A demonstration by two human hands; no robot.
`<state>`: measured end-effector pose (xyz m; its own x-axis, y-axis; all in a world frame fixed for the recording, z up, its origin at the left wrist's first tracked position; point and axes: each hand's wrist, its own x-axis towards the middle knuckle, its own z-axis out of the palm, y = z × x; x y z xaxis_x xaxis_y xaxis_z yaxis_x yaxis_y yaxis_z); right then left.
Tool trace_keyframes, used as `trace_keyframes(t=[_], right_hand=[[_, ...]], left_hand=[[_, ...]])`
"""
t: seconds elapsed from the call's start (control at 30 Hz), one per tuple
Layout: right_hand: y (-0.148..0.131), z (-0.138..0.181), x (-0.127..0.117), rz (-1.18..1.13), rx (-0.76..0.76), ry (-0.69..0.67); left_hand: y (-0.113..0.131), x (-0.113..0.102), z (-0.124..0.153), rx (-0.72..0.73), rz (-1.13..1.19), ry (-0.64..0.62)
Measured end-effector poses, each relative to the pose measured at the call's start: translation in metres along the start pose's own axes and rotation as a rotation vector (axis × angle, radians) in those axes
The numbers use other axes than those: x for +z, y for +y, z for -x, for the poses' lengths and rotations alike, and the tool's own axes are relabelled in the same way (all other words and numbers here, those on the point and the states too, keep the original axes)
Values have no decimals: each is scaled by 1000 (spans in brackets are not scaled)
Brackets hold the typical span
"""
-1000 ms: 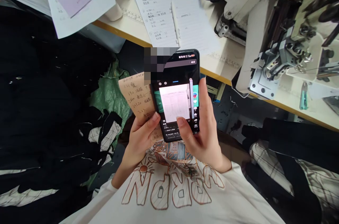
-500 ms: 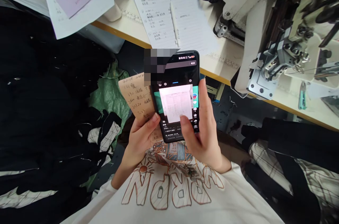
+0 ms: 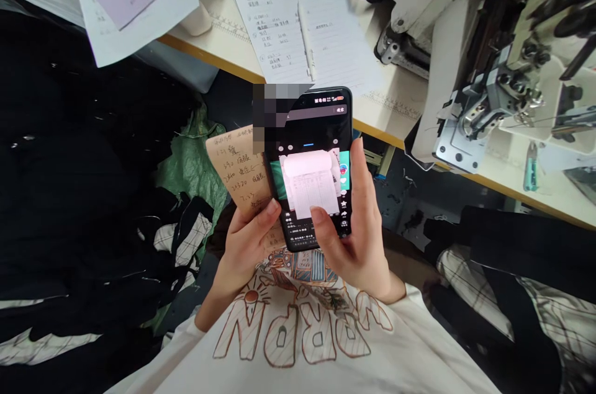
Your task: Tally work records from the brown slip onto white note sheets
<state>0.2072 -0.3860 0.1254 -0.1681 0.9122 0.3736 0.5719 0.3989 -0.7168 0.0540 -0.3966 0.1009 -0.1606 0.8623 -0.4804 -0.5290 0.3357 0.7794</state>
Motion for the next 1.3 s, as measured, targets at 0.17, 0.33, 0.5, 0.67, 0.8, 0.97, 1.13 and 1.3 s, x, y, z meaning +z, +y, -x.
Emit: trace_keyframes(t=[0.17,0.33,0.5,0.67,0.8,0.97,1.13,1.3], right_hand=[[2,1,0,-3,3,-8],[1,2,-4,-44,20,-32],[-1,1,-3,-22,9,-9],[0,-1,0,12,18,3],[1,0,-1,24,14,-11],[0,2,-4,-19,13,-32],[-1,1,-4,-9,22,-33],[0,-1,0,26,38,-24]], left_hand=[[0,-1,0,-28,11,2],[0,-1,1,14,21,-3],[2,3,2,11,41,-1],[-1,0,1,-8,60,-10],[0,-1,1,-8,52,-10],[3,3,2,-4,67,-38],[2,3,-1,33,20,-38],[-1,1,-1,23,-21,-8]])
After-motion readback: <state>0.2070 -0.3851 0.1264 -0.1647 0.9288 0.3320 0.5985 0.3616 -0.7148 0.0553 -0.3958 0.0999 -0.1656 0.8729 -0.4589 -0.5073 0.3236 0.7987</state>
